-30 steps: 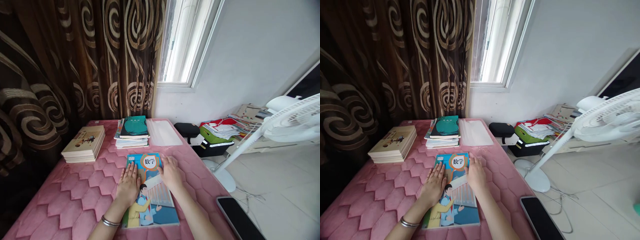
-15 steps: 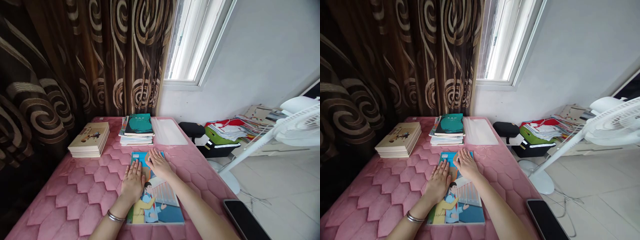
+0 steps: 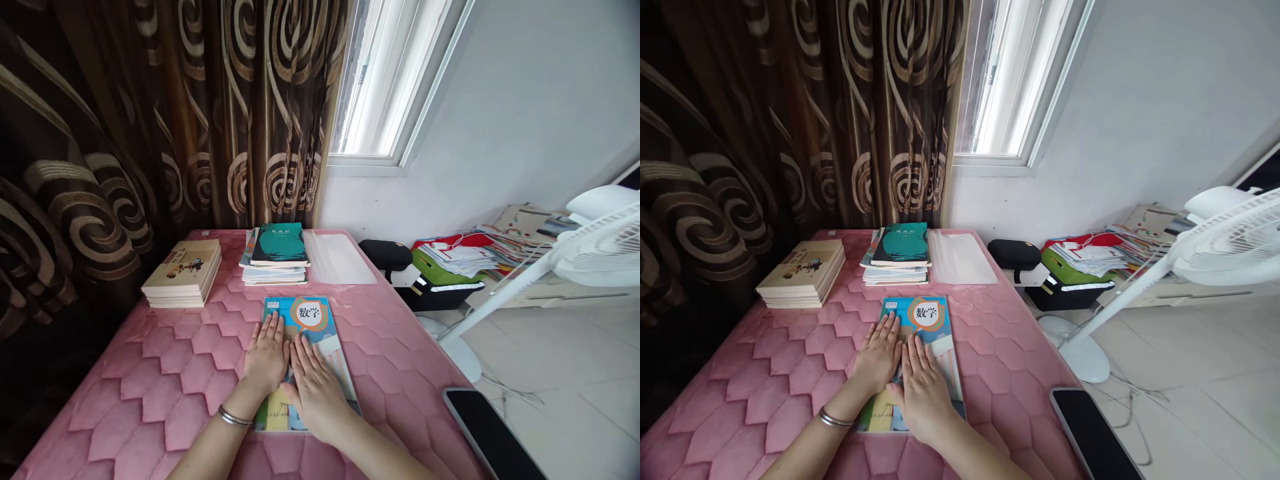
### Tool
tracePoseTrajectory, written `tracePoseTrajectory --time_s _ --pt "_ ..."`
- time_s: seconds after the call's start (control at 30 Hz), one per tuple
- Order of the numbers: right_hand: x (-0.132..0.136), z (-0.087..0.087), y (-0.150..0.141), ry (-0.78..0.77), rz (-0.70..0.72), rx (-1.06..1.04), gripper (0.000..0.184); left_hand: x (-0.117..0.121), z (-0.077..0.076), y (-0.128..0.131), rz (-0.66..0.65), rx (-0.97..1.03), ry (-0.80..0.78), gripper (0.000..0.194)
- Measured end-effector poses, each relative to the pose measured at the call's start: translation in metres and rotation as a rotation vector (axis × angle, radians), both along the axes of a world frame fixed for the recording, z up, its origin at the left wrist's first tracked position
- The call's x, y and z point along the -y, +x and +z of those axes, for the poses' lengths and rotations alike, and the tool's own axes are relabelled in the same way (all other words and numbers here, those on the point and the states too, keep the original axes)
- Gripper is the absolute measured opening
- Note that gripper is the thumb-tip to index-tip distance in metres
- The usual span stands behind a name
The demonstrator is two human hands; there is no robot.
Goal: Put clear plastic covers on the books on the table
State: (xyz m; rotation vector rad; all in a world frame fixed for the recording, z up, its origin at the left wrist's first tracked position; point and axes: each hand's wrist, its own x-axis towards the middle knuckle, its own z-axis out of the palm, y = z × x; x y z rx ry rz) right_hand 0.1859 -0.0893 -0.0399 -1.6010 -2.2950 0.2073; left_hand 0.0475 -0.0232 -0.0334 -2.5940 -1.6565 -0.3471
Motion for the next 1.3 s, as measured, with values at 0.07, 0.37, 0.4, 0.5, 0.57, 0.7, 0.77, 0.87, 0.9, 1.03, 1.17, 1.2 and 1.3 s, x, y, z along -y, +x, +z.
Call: tracePoseTrajectory --time_s 0.07,0.37,0.4,0.5,0.57,0.7,0.77,0.87,0.9,1.03,1.17,1.2,1.3 --pt "0.011 0.002 0.006 -0.005 0.058 -0.002 0.065 0.000 0.002 -0.002 -0.015 -0.003 -0.004 0.052" --pt "0.014 0.001 0.038 -0.017 -0.031 0.021 0.053 0.016 0.009 0.014 0.064 -0.010 0.035 0.051" --pt "0.014 0.000 0.037 -0.004 -0.030 0.040 0.052 0.023 0.006 0.019 0.070 -0.015 0.046 0.051" --pt "0.014 -0.005 0.037 0.052 -0.024 0.096 0.053 0.051 -0.008 0.026 -0.041 -0.015 0.129 0.053" --pt "0.014 -0.006 0.037 0.071 -0.017 0.125 0.053 0.067 -0.014 0.020 -0.139 -0.015 0.208 0.054" --pt "0.014 -0.005 0.039 0.071 -0.016 0.135 0.052 0.083 -0.011 -0.014 -0.263 -0.023 0.294 0.059" --pt "0.014 -0.003 0.038 0.066 -0.021 0.124 0.052 0.086 -0.009 -0.031 -0.233 -0.013 0.291 0.060" --pt "0.015 0.001 0.037 0.033 -0.026 0.113 0.052 0.088 -0.013 -0.045 -0.115 0.040 0.228 0.057" --pt "0.015 0.002 0.037 0.021 -0.027 0.111 0.052 0.088 -0.014 -0.046 -0.074 0.065 0.188 0.056" --pt "0.015 0.005 0.037 -0.002 -0.034 0.093 0.052 0.080 -0.008 -0.034 0.117 0.176 -0.028 0.045" --pt "0.015 0.005 0.037 -0.022 -0.037 0.074 0.052 0.055 0.022 -0.020 0.246 0.325 -0.290 0.033" --pt "0.015 0.006 0.037 -0.024 -0.037 0.067 0.052 0.048 0.028 -0.018 0.257 0.379 -0.347 0.032" --pt "0.015 0.006 0.036 -0.028 -0.041 0.047 0.052 0.033 0.038 -0.015 0.248 0.550 -0.454 0.032"
